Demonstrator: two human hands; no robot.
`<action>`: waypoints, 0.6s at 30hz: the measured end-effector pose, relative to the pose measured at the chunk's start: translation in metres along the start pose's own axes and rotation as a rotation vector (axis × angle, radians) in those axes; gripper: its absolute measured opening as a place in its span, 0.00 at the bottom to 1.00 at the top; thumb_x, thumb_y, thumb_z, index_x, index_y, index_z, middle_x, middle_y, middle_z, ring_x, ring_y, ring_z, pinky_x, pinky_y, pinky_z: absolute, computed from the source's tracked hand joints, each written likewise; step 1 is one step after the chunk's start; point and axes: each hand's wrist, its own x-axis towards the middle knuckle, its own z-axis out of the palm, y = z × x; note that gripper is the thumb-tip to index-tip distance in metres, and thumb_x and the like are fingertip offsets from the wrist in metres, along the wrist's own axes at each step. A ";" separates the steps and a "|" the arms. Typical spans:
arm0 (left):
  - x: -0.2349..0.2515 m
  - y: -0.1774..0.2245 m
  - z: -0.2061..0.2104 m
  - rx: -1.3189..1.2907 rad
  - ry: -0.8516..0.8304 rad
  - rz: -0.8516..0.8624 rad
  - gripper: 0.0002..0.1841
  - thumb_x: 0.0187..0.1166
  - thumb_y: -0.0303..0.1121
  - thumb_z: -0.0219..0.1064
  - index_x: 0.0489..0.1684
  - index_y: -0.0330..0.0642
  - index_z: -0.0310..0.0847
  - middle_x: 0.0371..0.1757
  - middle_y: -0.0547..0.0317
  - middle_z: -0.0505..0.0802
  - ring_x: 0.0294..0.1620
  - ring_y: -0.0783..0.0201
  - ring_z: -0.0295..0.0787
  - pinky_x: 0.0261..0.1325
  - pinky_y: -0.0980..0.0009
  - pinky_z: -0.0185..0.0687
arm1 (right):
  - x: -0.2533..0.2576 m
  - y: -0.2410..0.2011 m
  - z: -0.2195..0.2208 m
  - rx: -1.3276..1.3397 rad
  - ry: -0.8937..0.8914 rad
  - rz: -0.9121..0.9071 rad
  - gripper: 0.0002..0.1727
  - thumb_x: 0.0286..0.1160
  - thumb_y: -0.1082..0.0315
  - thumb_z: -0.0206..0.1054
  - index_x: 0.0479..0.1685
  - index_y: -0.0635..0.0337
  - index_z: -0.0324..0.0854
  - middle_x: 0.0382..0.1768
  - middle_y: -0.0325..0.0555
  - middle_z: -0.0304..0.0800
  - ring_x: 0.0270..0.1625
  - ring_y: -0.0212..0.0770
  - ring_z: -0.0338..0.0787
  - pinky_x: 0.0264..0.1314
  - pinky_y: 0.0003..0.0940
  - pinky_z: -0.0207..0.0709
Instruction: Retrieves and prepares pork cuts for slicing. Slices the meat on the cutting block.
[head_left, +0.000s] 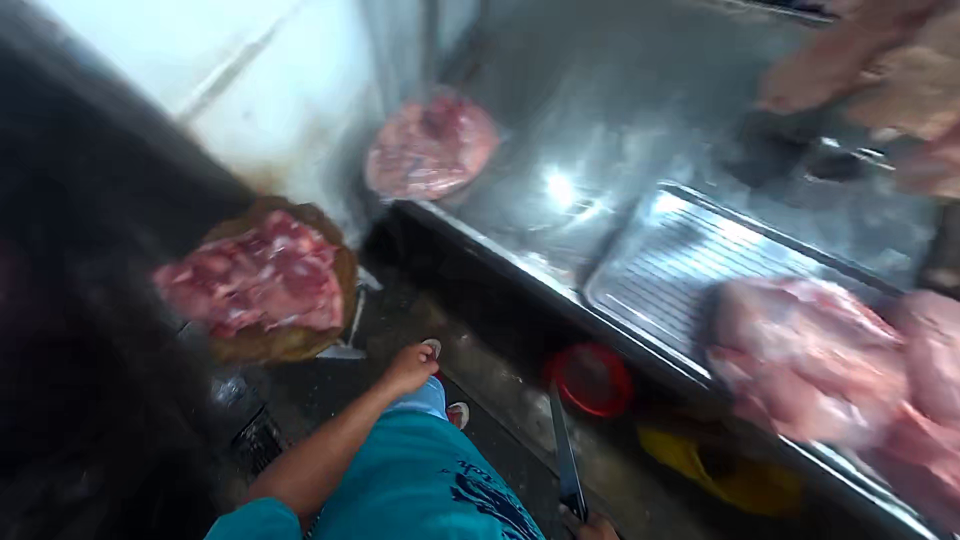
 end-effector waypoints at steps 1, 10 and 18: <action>-0.011 -0.011 -0.008 0.028 0.025 0.016 0.28 0.82 0.41 0.68 0.80 0.39 0.74 0.69 0.41 0.86 0.65 0.49 0.87 0.70 0.48 0.83 | 0.004 -0.014 0.008 -0.022 -0.019 -0.058 0.25 0.87 0.56 0.62 0.68 0.70 0.75 0.36 0.56 0.88 0.29 0.47 0.89 0.36 0.50 0.87; -0.061 -0.085 -0.107 0.369 -0.141 0.284 0.34 0.82 0.46 0.69 0.88 0.46 0.66 0.76 0.42 0.83 0.77 0.45 0.81 0.80 0.42 0.73 | 0.006 -0.171 0.067 -0.328 0.036 -0.397 0.23 0.87 0.52 0.63 0.58 0.68 0.82 0.28 0.54 0.89 0.26 0.51 0.90 0.35 0.55 0.87; -0.150 -0.245 -0.381 -0.525 0.657 0.120 0.21 0.90 0.35 0.57 0.78 0.38 0.73 0.58 0.43 0.93 0.52 0.51 0.95 0.56 0.53 0.91 | -0.042 -0.248 0.193 -0.240 0.203 -0.428 0.22 0.88 0.53 0.62 0.59 0.66 0.82 0.26 0.53 0.89 0.24 0.51 0.89 0.34 0.56 0.86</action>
